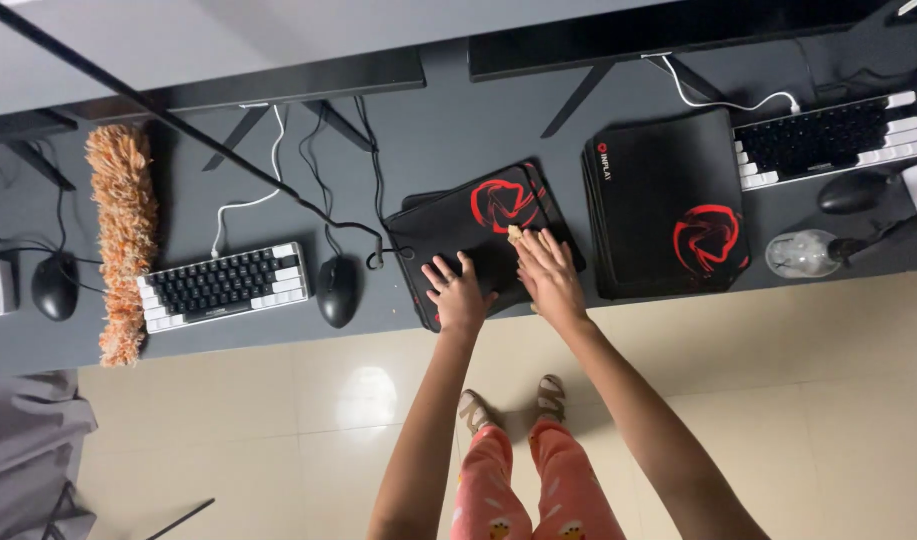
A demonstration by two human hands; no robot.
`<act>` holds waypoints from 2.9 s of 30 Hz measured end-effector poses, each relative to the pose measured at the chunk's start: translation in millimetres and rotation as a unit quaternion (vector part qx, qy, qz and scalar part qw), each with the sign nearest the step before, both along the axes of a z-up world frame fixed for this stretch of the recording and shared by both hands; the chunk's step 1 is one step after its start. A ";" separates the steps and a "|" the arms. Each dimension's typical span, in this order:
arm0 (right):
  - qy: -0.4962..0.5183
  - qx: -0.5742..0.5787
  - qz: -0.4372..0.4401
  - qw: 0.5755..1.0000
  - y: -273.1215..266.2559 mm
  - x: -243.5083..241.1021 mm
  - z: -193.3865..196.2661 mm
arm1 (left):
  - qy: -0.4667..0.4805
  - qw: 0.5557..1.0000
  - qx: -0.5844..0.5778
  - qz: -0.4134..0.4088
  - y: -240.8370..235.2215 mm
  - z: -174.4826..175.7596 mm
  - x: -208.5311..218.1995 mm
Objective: The person wipes several black mousepads on a desk using a beige cloth. They lift and turn the mousepads to clean different sides and areas, moving them around the desk surface while wiping.
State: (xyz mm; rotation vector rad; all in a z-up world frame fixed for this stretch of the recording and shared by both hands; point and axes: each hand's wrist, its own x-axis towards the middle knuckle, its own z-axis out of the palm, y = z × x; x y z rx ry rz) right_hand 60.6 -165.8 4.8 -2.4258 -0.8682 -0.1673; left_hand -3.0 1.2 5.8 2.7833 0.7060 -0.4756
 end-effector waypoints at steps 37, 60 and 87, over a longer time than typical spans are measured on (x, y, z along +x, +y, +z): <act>0.508 0.568 -0.255 0.596 -257.9 62.1 -150.2 | -0.324 0.836 -0.435 0.079 -216.6 -75.2 94.8; 0.181 0.301 -0.474 0.808 -245.1 55.0 -46.8 | -0.193 0.945 -0.018 -0.265 -240.8 -11.2 58.2; -0.004 0.173 0.124 0.977 114.4 -26.3 -2.0 | -0.220 0.970 -0.064 0.076 17.8 -40.2 -98.4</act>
